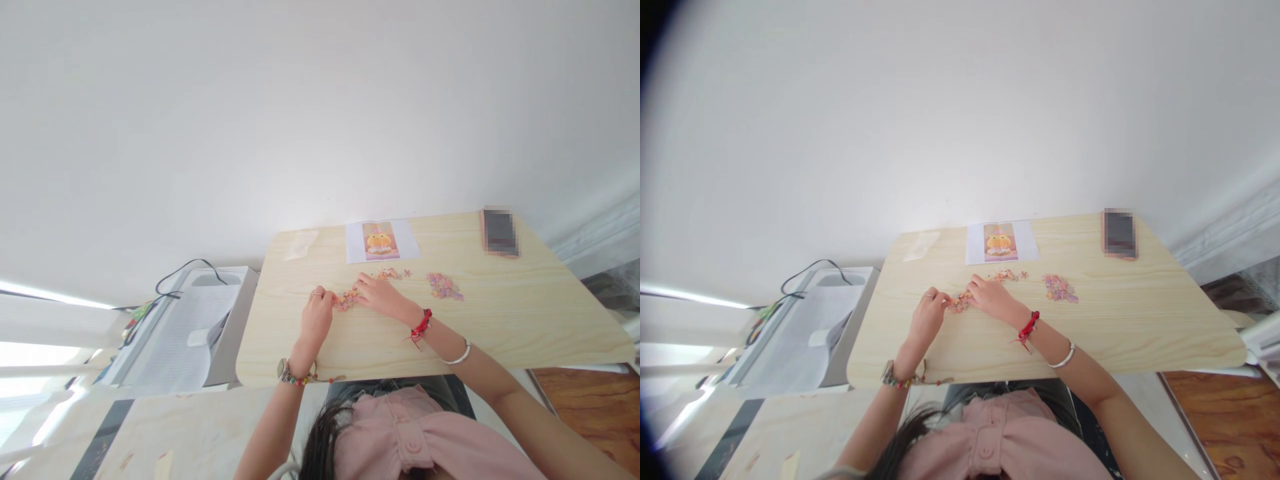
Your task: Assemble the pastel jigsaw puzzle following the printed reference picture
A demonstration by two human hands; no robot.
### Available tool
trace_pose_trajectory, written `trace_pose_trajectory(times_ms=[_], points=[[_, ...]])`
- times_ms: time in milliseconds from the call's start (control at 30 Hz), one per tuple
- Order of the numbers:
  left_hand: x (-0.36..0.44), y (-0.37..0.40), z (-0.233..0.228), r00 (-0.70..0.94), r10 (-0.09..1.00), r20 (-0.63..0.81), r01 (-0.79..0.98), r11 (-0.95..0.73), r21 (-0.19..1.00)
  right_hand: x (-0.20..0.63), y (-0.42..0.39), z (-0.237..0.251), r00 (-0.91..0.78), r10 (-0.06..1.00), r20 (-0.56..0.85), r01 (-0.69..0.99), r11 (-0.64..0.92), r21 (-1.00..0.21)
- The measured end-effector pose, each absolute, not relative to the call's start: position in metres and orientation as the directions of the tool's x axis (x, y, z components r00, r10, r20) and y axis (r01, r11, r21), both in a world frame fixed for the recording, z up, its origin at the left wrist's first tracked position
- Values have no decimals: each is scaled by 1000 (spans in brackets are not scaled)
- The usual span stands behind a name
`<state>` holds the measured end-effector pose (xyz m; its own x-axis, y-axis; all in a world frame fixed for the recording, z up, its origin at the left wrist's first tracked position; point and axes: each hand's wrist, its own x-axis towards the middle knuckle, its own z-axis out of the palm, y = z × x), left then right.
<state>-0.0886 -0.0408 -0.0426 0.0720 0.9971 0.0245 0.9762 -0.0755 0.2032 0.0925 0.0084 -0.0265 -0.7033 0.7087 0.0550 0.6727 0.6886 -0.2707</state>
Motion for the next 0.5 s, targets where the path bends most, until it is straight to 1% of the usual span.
trace_pose_trajectory(times_ms=[100,200,267,367,500], points=[[-88,-42,-44,65,997,34,973,-71,220,111,12,-27,-663,748,44,711,646,-278],[-81,-41,-40,72,996,59,969,-83,231,145,16,-29,-526,850,37,815,515,-266],[-71,-38,-34,85,992,91,966,-104,238,168,17,-31,-435,900,27,871,429,-239],[-47,-29,-27,135,984,113,954,-160,254,190,18,-33,-367,930,-2,911,359,-202],[-6,-13,-27,256,965,61,932,-263,251,193,20,-34,-317,948,-26,937,308,-166]])
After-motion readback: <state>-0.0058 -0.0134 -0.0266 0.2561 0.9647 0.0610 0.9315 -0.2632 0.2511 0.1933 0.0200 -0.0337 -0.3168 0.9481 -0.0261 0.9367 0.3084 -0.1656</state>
